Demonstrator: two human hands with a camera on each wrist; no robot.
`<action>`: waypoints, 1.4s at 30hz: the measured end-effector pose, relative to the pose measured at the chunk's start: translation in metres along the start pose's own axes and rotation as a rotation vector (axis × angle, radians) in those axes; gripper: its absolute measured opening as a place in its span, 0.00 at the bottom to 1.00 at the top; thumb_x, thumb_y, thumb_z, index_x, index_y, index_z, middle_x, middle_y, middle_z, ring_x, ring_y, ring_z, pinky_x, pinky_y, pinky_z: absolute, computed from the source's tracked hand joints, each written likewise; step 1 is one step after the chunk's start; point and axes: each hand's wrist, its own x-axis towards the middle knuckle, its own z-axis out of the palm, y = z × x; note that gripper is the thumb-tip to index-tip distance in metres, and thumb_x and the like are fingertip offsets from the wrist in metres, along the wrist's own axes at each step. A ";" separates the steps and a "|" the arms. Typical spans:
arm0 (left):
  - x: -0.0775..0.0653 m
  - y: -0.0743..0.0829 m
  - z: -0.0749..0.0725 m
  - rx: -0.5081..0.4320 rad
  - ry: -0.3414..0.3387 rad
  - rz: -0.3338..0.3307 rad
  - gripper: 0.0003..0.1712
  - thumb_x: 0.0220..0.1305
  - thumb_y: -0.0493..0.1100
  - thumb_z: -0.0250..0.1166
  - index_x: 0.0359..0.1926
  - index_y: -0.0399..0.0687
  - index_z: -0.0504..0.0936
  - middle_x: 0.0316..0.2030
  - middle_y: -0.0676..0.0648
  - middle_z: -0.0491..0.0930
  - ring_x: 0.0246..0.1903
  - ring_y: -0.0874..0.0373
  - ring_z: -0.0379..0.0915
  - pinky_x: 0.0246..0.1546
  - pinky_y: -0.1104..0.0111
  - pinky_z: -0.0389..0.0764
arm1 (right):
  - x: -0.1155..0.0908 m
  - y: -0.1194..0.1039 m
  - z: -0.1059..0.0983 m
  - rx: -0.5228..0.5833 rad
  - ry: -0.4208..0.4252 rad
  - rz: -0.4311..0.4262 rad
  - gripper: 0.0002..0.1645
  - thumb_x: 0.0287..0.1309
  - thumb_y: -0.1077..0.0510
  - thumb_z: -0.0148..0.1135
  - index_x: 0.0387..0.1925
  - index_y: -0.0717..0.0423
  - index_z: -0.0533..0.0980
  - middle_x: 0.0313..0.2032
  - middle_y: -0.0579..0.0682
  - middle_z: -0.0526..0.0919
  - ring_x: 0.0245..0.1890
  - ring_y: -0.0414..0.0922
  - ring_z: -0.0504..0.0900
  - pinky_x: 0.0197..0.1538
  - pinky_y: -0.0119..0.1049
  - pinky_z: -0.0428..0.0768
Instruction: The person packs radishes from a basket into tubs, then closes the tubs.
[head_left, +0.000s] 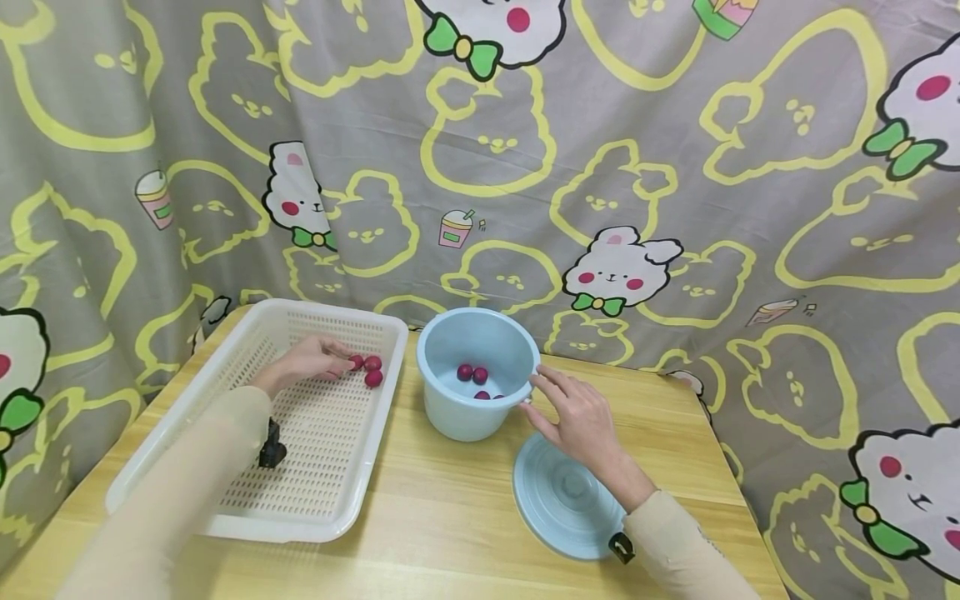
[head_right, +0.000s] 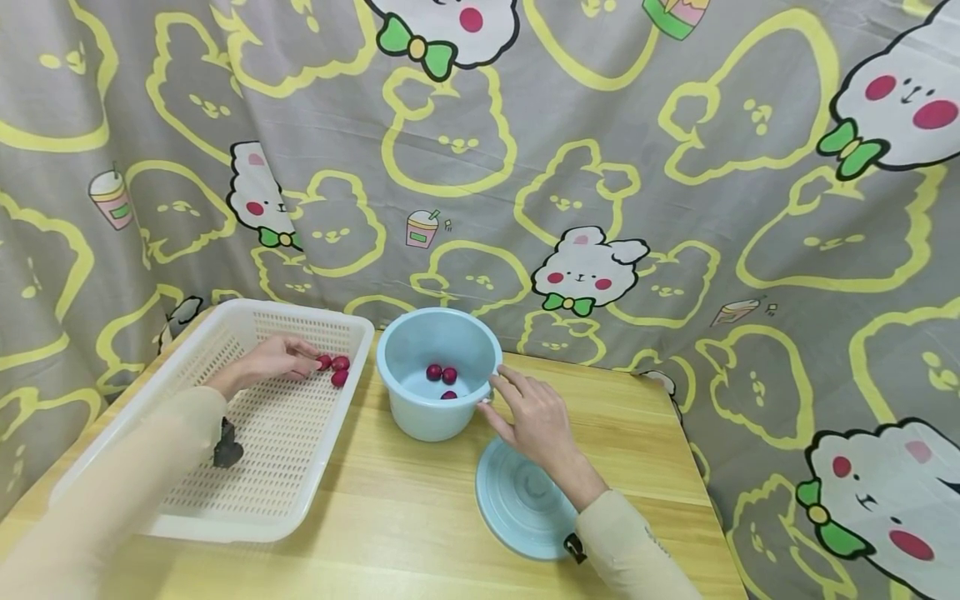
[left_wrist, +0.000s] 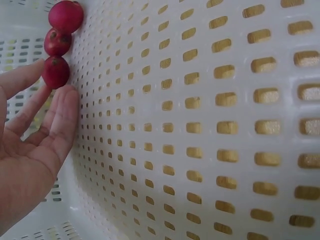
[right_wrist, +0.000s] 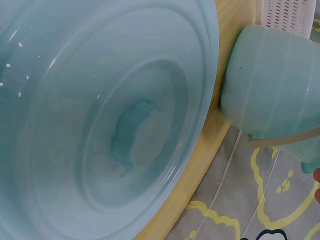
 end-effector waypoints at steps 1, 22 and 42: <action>0.000 0.001 0.000 0.012 0.001 -0.002 0.30 0.72 0.43 0.68 0.67 0.28 0.75 0.62 0.28 0.80 0.50 0.47 0.87 0.56 0.58 0.90 | 0.000 0.000 0.000 0.001 -0.001 0.000 0.40 0.75 0.27 0.46 0.56 0.54 0.85 0.55 0.56 0.90 0.46 0.54 0.92 0.42 0.50 0.93; 0.006 0.001 0.005 0.045 -0.004 0.028 0.28 0.69 0.43 0.72 0.61 0.26 0.80 0.62 0.26 0.79 0.40 0.55 0.87 0.49 0.60 0.92 | 0.003 0.000 -0.001 0.006 -0.014 0.002 0.32 0.68 0.34 0.66 0.57 0.54 0.85 0.56 0.56 0.89 0.47 0.54 0.92 0.44 0.50 0.93; -0.011 0.008 -0.008 0.049 0.001 0.035 0.29 0.73 0.49 0.69 0.64 0.32 0.78 0.58 0.31 0.83 0.48 0.45 0.87 0.54 0.53 0.90 | 0.002 -0.001 -0.002 0.001 -0.014 0.008 0.42 0.75 0.25 0.45 0.56 0.55 0.85 0.55 0.57 0.89 0.47 0.56 0.92 0.44 0.51 0.93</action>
